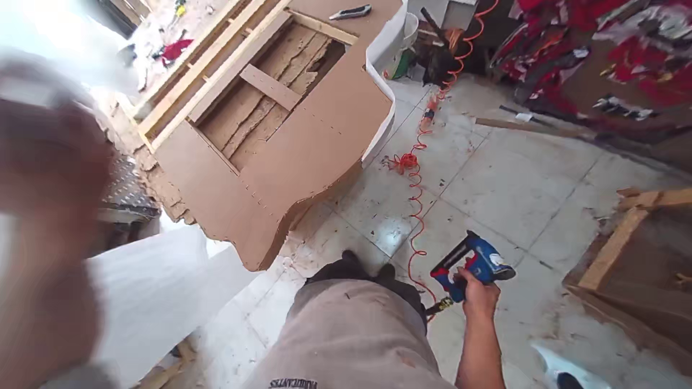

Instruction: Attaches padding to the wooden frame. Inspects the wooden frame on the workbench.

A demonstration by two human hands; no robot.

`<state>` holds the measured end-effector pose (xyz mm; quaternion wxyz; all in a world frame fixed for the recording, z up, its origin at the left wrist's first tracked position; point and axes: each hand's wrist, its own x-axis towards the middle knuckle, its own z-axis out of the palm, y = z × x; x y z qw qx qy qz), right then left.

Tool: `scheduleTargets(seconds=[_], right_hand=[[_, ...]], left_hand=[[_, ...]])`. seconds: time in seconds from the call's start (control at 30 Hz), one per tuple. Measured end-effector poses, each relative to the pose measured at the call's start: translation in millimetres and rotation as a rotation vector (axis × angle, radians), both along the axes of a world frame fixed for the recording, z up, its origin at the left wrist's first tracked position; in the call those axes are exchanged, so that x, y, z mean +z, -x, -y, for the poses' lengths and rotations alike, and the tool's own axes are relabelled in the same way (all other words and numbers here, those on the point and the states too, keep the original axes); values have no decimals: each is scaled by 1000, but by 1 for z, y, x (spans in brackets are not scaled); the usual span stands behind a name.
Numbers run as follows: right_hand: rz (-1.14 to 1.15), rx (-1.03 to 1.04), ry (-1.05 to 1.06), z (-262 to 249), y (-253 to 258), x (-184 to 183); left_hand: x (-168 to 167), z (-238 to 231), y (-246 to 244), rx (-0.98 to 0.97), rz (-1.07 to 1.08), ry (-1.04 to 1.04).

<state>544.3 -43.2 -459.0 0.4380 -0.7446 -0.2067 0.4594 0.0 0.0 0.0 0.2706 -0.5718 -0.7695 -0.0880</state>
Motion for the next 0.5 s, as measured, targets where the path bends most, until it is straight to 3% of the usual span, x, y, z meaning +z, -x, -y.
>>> scheduleTargets(seconds=[0.1, 0.2, 0.27, 0.37, 0.5], right_hand=[[22, 103, 5, 24, 21, 1], [72, 237, -5, 50, 42, 11], [104, 316, -9, 72, 58, 10], [171, 400, 0, 96, 88, 13], [205, 439, 3, 100, 144, 26]], left_hand=[[-112, -29, -84, -199, 0, -109], [-214, -42, -100, -118, 152, -28], [-262, -32, -91, -111, 205, 83], [-301, -20, -63, -356, 178, 274], [-312, -20, -44, -645, 158, 421]])
